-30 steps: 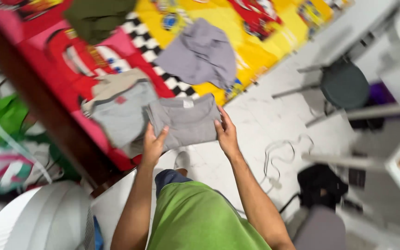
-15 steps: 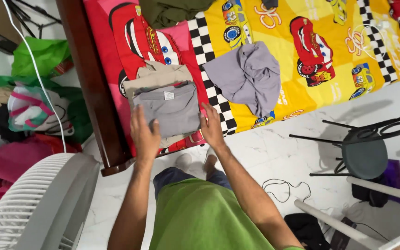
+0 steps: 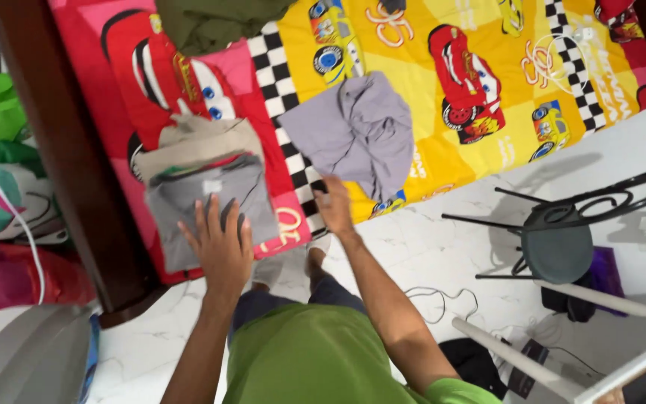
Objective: Fold a grey t-shirt on an ironing board and place it on a bed.
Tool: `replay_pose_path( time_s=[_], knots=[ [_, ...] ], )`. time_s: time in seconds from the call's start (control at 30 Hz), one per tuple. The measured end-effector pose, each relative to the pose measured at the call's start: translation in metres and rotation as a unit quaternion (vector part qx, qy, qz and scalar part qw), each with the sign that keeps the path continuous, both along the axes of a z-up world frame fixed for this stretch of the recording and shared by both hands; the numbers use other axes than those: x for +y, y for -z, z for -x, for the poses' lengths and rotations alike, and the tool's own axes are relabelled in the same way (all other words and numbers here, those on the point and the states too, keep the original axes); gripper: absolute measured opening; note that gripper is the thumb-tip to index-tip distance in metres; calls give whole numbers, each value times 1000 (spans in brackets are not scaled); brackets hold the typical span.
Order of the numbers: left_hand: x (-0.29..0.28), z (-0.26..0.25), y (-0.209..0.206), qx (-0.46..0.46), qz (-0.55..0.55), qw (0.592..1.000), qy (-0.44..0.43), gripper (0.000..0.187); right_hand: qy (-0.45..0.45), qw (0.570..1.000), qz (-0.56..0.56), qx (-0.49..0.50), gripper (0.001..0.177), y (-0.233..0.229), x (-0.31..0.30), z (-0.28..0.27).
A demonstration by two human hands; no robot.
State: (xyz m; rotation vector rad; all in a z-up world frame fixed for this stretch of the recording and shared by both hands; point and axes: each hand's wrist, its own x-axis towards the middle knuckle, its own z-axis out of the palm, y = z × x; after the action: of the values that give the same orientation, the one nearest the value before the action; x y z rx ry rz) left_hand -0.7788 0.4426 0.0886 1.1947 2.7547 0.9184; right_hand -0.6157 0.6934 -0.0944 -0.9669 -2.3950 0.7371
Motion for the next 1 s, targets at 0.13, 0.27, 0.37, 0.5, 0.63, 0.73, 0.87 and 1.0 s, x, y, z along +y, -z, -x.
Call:
replay_pose_path(
  time_s=[0.13,0.27,0.37,0.5,0.63,0.73,0.87,1.0],
  knots=[
    [42,-23,-21,10,-13,999,42,38,78,984,-145,70,42,67,102,-87],
    [99,-56,-15,7,-6,991,135,41,287,954,71,-47,68,74,167,-115],
    [148,-79,-16,-2,25,979,203,36,350,916,196,2,84,86,199,-115],
    [200,-99,10,-97,73,959,255,39,274,807,509,118,90,106,205,-111],
    [238,-104,75,-185,49,950,245,48,158,921,343,97,75,109,203,-109],
    [258,-107,81,-280,175,920,213,54,225,965,-54,-123,102,43,184,-85],
    [258,-111,149,-283,61,922,256,56,155,982,107,-13,78,92,185,-89],
    [262,-103,192,-588,-29,798,131,58,30,878,463,119,28,-3,158,-89]
  ],
)
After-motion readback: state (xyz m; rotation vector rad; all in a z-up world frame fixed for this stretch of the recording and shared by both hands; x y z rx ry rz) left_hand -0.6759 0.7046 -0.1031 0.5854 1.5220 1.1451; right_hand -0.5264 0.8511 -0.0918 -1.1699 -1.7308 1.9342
